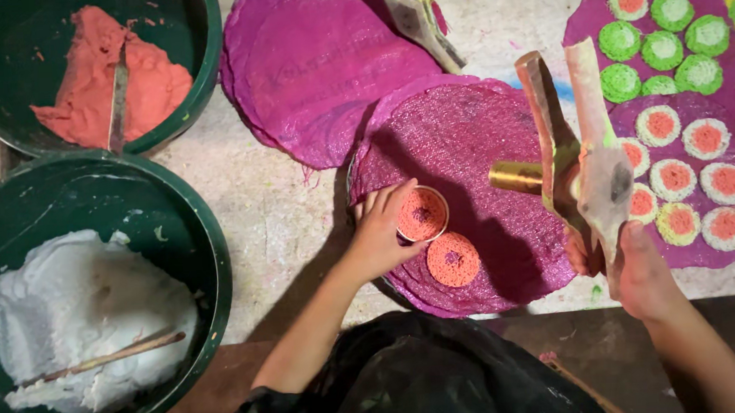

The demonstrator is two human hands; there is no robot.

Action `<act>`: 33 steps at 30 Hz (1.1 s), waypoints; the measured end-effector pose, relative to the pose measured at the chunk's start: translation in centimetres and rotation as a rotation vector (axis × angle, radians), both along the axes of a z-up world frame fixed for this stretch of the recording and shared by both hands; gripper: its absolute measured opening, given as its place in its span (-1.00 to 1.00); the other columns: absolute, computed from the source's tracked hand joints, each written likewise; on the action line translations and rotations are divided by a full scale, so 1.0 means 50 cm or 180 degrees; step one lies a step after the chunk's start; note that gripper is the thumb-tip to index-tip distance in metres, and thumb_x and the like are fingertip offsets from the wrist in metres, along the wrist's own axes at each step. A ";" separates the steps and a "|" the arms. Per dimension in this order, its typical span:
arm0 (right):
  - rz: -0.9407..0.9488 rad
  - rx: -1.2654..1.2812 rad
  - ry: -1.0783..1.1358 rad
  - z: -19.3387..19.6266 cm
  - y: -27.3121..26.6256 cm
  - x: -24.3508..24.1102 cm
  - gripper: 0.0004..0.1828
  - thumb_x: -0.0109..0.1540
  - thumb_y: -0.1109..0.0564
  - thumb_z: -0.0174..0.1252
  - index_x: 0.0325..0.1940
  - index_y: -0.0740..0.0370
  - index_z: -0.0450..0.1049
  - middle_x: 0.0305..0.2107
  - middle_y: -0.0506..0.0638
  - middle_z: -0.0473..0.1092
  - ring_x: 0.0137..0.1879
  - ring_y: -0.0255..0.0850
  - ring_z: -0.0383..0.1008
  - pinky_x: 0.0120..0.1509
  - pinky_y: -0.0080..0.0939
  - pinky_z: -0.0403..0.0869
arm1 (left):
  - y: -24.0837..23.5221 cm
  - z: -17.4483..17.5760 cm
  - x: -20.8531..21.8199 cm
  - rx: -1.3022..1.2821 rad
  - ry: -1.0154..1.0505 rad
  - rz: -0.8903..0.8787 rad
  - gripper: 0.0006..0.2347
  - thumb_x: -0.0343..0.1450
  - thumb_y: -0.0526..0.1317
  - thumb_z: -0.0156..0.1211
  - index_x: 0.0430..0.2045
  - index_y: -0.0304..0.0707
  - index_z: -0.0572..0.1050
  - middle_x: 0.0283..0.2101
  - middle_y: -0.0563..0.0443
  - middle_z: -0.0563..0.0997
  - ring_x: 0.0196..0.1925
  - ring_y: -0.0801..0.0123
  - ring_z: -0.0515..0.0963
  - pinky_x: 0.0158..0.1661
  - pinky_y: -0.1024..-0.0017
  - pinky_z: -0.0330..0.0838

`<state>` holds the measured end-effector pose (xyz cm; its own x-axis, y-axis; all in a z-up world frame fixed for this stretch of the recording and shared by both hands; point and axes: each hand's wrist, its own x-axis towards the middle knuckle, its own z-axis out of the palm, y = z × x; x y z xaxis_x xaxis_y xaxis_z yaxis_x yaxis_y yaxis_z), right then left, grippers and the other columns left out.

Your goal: The person uses a wooden mold and a spatula to shape colorful circular snacks from white and red paste in large green bowls, placing the finished circles onto large pink and purple trays.

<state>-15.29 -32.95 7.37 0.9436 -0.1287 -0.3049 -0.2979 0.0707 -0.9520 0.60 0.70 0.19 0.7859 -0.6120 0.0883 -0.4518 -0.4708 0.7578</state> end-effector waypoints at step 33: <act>0.1848 -0.2816 0.1061 0.084 0.179 0.382 -0.17 0.27 -0.52 -0.39 -0.06 0.16 0.53 -0.60 0.11 0.42 -0.36 -0.05 0.52 -0.09 0.05 0.46 | -0.101 -0.013 0.287 -0.6278 0.3453 0.0607 -0.75 0.49 -0.04 0.10 -0.59 0.03 0.29 -0.60 0.31 0.28 -0.53 0.56 0.30 -0.25 0.41 0.33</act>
<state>3.83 -24.02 11.57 0.8190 0.0088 -0.5738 -0.3160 -0.8277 -0.4637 14.95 -4.35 -0.46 0.9620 -0.2641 -0.0691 0.2670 0.9630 0.0358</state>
